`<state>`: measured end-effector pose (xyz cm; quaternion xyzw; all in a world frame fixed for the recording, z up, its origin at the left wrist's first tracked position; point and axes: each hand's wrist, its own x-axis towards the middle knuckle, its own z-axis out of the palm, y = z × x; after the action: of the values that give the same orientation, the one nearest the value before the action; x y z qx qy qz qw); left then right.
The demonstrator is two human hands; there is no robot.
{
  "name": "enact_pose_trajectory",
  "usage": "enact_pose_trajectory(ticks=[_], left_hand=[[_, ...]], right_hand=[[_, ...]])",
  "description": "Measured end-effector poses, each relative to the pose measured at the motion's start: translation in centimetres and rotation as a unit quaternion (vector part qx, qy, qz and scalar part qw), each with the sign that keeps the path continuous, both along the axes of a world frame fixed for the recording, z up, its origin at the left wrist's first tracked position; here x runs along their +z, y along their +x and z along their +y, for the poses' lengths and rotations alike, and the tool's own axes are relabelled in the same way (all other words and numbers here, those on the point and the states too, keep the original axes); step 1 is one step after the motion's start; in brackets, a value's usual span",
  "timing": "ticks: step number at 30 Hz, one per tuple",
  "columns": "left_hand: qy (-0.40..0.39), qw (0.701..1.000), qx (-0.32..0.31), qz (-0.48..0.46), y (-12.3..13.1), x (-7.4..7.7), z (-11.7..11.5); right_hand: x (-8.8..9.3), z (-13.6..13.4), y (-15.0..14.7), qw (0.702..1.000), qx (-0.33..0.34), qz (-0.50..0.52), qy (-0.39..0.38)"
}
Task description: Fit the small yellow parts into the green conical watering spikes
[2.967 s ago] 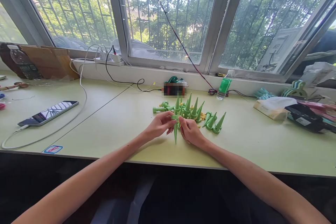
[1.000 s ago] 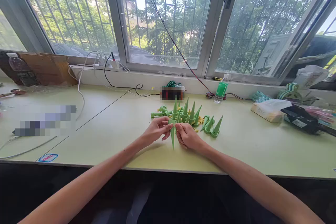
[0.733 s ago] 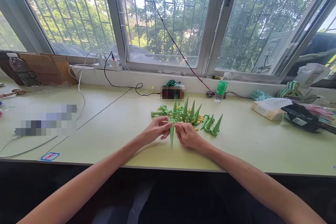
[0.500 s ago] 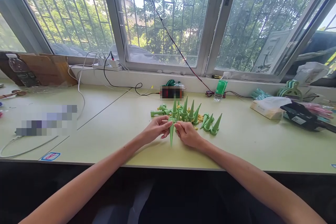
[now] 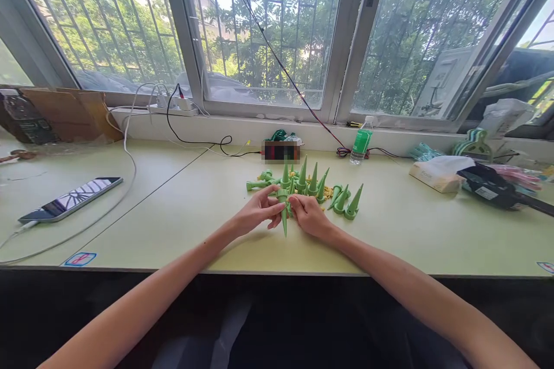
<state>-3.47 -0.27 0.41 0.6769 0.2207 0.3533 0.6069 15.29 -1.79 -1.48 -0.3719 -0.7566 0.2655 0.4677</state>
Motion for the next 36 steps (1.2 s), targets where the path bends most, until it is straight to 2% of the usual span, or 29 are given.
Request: enact_pose_trajectory(ticks=[3,6,11,15,22,28,36], left_hand=[[0.017,1.000,0.002,0.006,0.06,0.13,-0.20],[0.045,0.999,0.021,0.010,0.24,0.24,-0.44],[0.101,0.992,0.068,0.027,0.53,-0.03,-0.50],[0.114,0.990,0.073,0.031,0.59,0.00,-0.48],[0.076,0.996,0.050,0.010,0.51,0.53,-0.54],[0.035,0.999,0.036,0.008,0.21,0.28,-0.38],[-0.082,0.996,0.021,-0.012,0.10,0.40,-0.22]], right_hand=[[-0.10,0.01,-0.02,1.000,0.000,0.015,-0.019],[-0.14,-0.17,-0.17,0.993,0.026,0.062,-0.094],[0.12,-0.55,-0.44,0.950,0.131,0.164,-0.234],[0.25,-0.58,-0.57,0.932,0.163,0.199,-0.256],[0.12,-0.29,-0.58,0.950,0.135,0.158,-0.233],[0.10,-0.37,-0.32,0.980,0.092,0.073,-0.160],[0.25,-0.03,0.19,0.999,0.033,-0.041,0.014]])
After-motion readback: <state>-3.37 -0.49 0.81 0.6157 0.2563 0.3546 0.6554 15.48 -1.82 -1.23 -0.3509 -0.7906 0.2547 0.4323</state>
